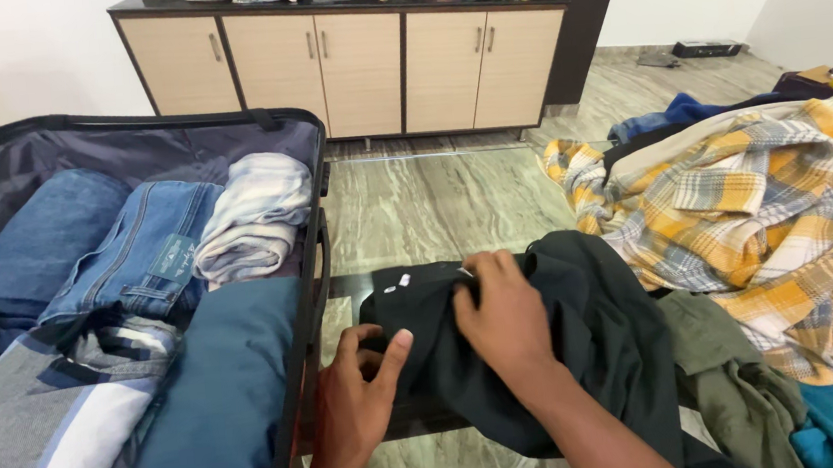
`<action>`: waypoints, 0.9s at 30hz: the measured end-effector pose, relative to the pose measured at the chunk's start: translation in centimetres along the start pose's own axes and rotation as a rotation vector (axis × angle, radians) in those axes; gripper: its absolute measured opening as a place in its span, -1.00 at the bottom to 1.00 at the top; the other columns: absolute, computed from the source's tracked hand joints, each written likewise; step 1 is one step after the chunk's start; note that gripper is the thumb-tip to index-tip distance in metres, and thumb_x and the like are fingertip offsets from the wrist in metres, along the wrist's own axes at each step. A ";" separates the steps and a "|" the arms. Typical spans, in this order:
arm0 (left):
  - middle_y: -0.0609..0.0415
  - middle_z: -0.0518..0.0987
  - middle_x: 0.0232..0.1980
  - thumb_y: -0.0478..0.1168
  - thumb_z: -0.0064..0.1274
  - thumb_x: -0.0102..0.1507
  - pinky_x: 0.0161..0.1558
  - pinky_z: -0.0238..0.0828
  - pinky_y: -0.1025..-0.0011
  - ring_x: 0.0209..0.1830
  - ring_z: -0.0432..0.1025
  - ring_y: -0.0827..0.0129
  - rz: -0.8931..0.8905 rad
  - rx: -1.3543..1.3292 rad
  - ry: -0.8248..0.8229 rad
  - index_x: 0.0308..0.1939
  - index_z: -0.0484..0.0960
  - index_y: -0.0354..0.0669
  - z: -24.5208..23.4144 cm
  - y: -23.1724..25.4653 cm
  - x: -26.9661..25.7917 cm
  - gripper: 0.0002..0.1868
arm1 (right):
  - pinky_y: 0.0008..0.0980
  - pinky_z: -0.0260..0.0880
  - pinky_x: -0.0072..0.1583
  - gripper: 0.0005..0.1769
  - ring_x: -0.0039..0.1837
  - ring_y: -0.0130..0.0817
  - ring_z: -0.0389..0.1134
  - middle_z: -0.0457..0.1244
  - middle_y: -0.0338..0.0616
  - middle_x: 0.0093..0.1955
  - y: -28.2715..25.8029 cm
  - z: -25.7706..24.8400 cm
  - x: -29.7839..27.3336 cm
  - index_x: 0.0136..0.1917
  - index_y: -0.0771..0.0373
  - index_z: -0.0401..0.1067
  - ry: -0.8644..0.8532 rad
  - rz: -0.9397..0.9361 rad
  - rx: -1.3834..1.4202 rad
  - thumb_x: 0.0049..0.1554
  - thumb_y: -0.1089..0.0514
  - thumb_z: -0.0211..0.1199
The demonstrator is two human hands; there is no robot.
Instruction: The person folds a pair of dark trousers by hand on a glass-topped table and then places them into an open suitcase already filled with other clothes.
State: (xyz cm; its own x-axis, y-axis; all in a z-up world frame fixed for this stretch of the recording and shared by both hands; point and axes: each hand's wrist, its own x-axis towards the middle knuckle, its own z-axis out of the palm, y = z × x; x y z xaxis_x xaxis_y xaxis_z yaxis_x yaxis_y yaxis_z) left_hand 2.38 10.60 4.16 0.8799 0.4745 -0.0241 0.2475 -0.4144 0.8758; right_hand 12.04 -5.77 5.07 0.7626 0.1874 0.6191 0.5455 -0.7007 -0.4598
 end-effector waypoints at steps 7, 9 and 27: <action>-0.30 0.61 0.11 0.33 0.21 0.10 0.12 0.42 0.04 0.12 0.50 -0.20 0.299 0.228 0.231 0.21 0.53 -0.21 5.3 -8.7 4.6 -0.17 | 0.01 0.28 0.21 -0.59 0.16 0.15 0.26 0.24 0.16 0.11 4.0 6.2 -3.3 0.13 0.31 0.38 -0.034 -0.099 -0.085 0.01 0.17 0.31; -0.35 0.59 0.12 0.24 0.26 0.10 0.15 0.38 0.01 0.16 0.47 -0.23 0.313 0.176 0.292 0.22 0.55 -0.33 6.0 -12.2 6.8 -0.18 | 0.01 0.27 0.23 -0.60 0.19 0.16 0.25 0.23 0.17 0.13 3.9 5.7 -4.3 0.13 0.33 0.37 -0.010 -0.122 -0.058 0.05 0.16 0.31; -0.12 0.65 -0.10 -0.12 0.27 0.08 0.00 0.41 0.06 -0.02 0.50 -0.08 0.545 0.112 0.200 -0.14 0.69 -0.14 3.3 1.9 -4.0 -0.69 | 0.00 0.27 0.18 -0.48 0.16 0.18 0.23 0.20 0.18 0.11 0.0 -0.5 -10.2 0.18 0.33 0.35 -0.308 -0.115 0.045 -0.07 0.23 0.36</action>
State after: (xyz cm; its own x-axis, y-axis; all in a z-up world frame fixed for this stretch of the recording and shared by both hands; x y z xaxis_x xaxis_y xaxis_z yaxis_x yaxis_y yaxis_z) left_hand 0.64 5.38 4.30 0.8015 0.3030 0.5155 -0.1678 -0.7134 0.6803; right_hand 4.08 -8.03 -0.86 0.7605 0.4676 0.4506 0.6439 -0.6330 -0.4298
